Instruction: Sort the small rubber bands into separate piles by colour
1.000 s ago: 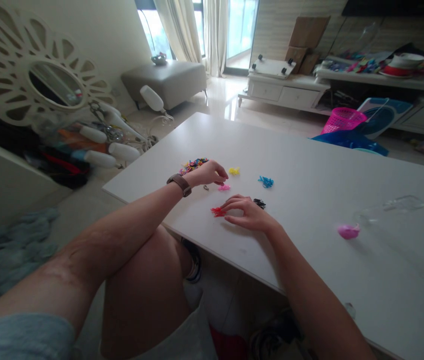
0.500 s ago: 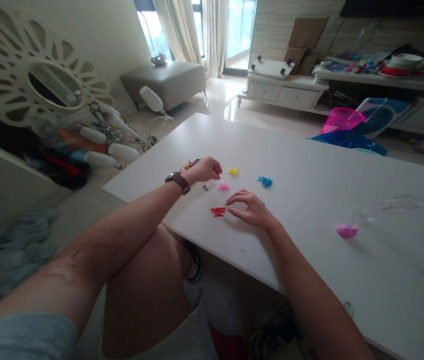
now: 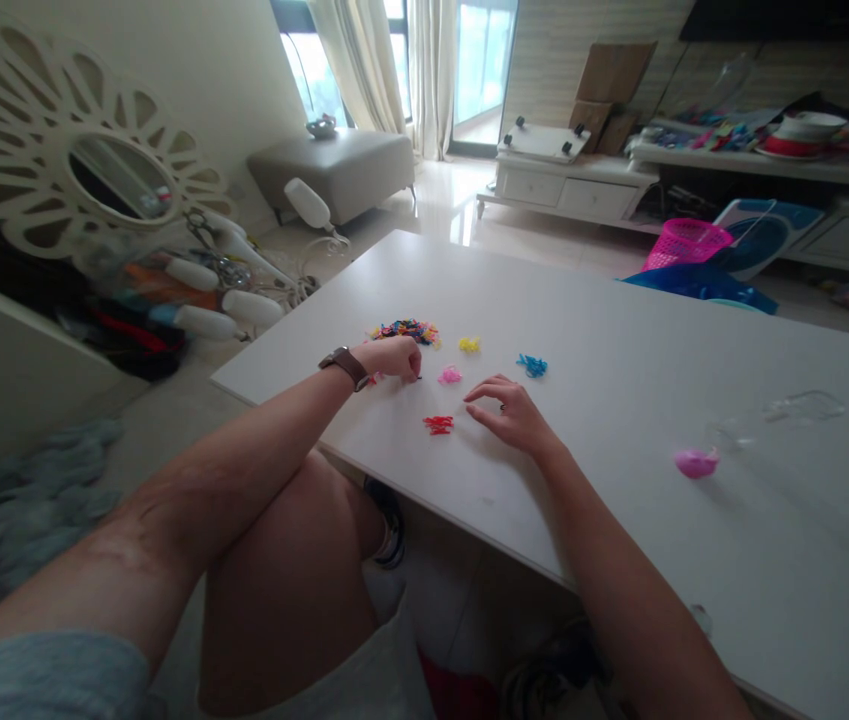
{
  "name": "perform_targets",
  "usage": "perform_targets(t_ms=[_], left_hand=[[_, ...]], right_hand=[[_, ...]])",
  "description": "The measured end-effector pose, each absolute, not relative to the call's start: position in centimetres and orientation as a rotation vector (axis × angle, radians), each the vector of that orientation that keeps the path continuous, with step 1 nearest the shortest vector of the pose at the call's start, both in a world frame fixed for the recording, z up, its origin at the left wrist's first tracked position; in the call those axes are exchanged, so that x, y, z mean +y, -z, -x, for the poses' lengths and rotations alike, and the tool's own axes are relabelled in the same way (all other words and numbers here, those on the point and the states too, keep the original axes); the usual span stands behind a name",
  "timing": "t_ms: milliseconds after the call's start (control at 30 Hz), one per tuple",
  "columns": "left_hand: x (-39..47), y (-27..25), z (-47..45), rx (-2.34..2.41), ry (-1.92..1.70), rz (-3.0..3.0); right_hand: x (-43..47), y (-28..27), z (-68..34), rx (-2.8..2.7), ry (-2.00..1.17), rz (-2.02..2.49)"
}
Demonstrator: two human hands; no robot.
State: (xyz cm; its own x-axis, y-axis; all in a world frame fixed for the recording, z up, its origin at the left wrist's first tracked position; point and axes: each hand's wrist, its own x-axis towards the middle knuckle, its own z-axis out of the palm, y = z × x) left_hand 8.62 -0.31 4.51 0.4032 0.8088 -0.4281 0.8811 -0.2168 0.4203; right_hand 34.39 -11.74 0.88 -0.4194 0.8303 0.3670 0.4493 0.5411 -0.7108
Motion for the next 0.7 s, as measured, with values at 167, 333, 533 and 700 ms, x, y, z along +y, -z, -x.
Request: perform_targets(t_ms=[167, 333, 533, 700], left_hand=[[-0.1, -4.1, -8.9, 1.147, -0.093, -2.046], [-1.0, -4.7, -11.1, 0.886, -0.288, -2.009], [-1.7, -5.1, -13.3, 0.801, -0.358, -1.972], [-1.9, -4.8, -14.2, 0.755, -0.365, -1.954]], right_hand=[[-11.4, -0.4, -34.4, -1.956, -0.617, 1.14], [-11.4, 0.2, -34.3, -1.844, -0.825, 1.107], [-11.4, 0.2, -34.2, -1.777, -0.846, 1.051], [-11.1, 0.3, -34.3, -1.73, -0.801, 1.048]])
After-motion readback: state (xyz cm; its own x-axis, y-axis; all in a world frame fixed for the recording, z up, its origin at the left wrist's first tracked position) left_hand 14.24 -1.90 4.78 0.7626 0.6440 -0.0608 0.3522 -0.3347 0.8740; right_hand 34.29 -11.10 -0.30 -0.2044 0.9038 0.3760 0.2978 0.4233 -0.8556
